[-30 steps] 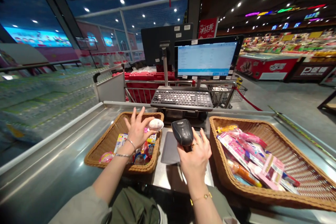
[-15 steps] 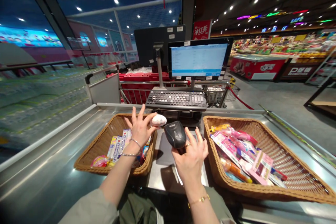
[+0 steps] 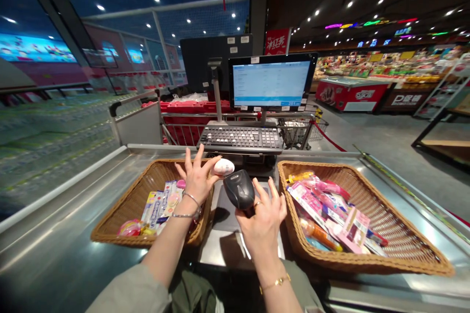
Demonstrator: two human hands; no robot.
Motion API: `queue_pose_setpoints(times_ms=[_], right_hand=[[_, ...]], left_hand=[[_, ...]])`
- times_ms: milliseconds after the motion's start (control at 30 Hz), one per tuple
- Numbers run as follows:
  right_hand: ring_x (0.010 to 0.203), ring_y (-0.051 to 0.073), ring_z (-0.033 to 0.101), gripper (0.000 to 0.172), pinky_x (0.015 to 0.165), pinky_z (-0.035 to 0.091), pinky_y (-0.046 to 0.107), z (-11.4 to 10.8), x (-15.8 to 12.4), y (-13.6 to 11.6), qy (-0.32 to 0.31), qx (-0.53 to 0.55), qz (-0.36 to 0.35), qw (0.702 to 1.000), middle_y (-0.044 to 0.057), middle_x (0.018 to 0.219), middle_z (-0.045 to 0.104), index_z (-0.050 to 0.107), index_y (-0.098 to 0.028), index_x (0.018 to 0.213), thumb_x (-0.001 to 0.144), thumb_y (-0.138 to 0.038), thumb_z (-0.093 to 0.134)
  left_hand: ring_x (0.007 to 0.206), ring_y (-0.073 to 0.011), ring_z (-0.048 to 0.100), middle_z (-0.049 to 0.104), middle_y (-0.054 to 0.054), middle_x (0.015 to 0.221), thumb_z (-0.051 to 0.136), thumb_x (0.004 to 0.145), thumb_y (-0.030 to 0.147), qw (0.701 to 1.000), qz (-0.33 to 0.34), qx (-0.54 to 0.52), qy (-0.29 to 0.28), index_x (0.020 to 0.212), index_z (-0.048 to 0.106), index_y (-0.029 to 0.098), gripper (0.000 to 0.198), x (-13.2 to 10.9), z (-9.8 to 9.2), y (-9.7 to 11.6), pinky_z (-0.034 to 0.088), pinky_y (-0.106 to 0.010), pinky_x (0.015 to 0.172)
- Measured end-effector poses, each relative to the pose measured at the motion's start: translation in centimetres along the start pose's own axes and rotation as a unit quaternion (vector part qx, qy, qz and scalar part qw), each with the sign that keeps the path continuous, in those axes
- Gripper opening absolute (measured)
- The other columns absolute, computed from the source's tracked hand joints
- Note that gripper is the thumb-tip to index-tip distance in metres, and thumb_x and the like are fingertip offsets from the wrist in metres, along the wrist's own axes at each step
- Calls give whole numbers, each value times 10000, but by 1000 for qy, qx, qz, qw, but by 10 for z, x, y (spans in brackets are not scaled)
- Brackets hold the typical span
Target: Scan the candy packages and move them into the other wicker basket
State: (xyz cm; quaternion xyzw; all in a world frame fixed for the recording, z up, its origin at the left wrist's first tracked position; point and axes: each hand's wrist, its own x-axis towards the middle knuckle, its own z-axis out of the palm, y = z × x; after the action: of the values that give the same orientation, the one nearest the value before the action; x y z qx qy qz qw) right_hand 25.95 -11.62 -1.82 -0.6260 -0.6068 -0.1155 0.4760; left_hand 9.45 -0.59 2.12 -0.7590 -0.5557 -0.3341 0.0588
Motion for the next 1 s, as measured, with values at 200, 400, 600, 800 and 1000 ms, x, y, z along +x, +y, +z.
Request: queue_pose_setpoints(times_ms=[200,400,600,800,1000], right_hand=[[1370,323,395,208,1112,224,612,-2,0,-7,14,2,7,1000,57,1274,650,658,-227,960,761,-274,622],[1369,328,395,233,1103,232,622,-2,0,-5,7,3,6,1000,53,1289,641,657,-235,983,756,-272,627],[1371,327,392,235,1105,219,626,-2,-1,-5,2,5,10,1000,56,1279,647,657,-235,988,759,-263,618],[1383,321,375,243,1116,197,626,-2,-2,-5,-8,6,9,1000,51,1297,635,654,-237,1007,770,-244,603],[1383,329,373,261,1106,203,636,-2,-2,-3,-9,9,0,1000,54,1295,636,652,-242,1028,771,-250,606]], left_hand=[[1490,-427,-1,204,-23,1632,756,750,248,1000,-5,-6,-5,1235,622,424,533,0,0,1,-23,-818,1043],[1493,-418,-12,207,-21,1631,748,760,252,1000,-6,-10,-4,1237,620,429,525,0,2,0,-47,-809,1046],[1490,-431,14,214,-31,1629,750,760,261,1000,-1,-2,-2,1249,617,427,533,0,2,1,-15,-818,1042],[1494,-415,27,221,-11,1626,789,724,263,999,-6,31,-9,1254,607,447,590,0,1,2,40,-815,1047],[1493,-419,36,222,-8,1625,800,715,282,999,-5,41,-11,1260,600,452,605,0,2,2,72,-817,1044]])
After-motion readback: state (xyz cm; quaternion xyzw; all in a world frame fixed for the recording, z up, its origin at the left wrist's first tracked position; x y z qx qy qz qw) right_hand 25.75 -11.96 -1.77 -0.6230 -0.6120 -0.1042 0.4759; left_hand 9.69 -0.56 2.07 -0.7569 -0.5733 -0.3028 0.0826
